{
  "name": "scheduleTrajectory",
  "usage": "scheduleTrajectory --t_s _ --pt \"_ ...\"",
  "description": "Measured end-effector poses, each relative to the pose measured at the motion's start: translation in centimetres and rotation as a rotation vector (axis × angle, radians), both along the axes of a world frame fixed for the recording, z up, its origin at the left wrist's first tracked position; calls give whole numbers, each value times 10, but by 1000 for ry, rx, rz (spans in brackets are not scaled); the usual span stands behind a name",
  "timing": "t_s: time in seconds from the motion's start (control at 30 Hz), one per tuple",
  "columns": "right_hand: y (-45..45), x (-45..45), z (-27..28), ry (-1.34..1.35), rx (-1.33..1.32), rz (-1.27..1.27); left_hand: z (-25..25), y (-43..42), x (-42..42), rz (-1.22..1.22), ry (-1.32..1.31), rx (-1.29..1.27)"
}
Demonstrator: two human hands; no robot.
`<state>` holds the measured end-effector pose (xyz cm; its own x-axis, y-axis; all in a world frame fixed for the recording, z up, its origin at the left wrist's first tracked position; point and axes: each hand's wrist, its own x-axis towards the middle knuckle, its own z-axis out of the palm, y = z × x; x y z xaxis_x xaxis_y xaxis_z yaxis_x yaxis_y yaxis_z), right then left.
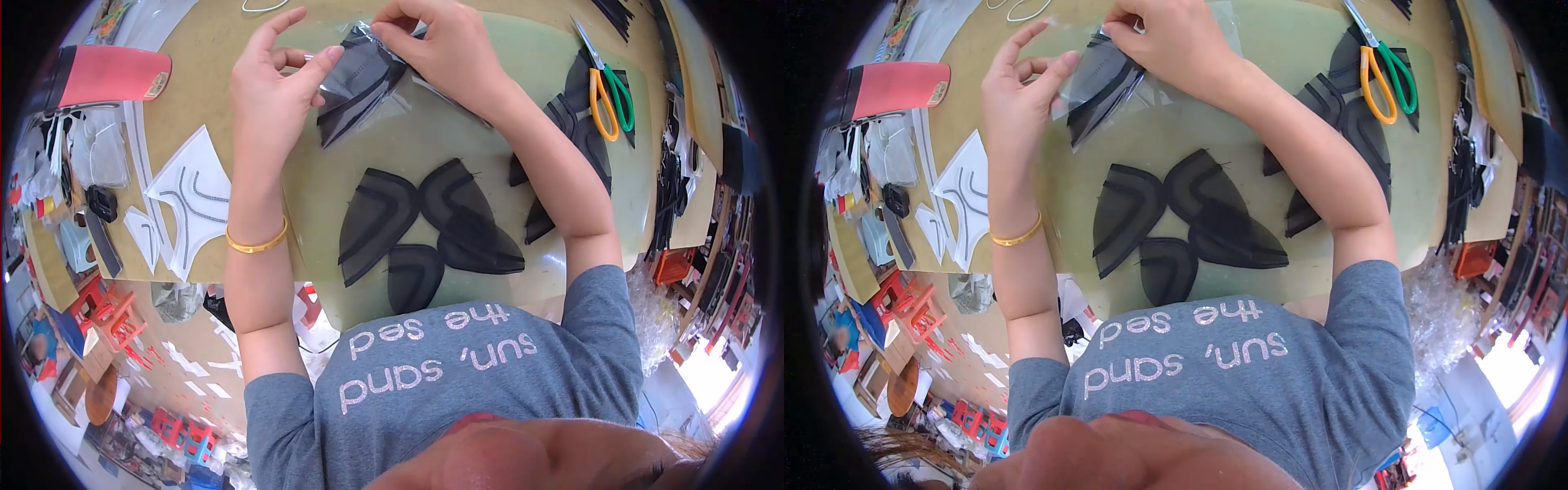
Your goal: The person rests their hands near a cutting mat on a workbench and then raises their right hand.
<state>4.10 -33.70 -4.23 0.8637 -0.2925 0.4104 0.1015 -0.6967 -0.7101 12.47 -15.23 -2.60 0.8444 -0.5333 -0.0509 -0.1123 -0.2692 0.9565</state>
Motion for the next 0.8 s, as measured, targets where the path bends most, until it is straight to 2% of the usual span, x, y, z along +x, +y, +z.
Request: scheduleTrajectory --t_s 0.07,0.17,0.27,0.57,0.67,0.8 --pt "2 -1 4 93 248 12 1 1 0 -8 1 17" --pt "-4 -1 -2 194 52 18 -1 1 -1 -23 5 109" --pt "-4 0 -10 137 -109 14 -2 -3 -4 -18 -21 195" --pt "-3 2 -15 117 -166 -12 -7 -6 -1 -3 -40 234" --pt "-4 1 -16 83 -308 -14 -5 -6 -2 -1 -44 243" --pt "-7 3 -22 132 -183 17 -10 -5 0 -10 -68 244"
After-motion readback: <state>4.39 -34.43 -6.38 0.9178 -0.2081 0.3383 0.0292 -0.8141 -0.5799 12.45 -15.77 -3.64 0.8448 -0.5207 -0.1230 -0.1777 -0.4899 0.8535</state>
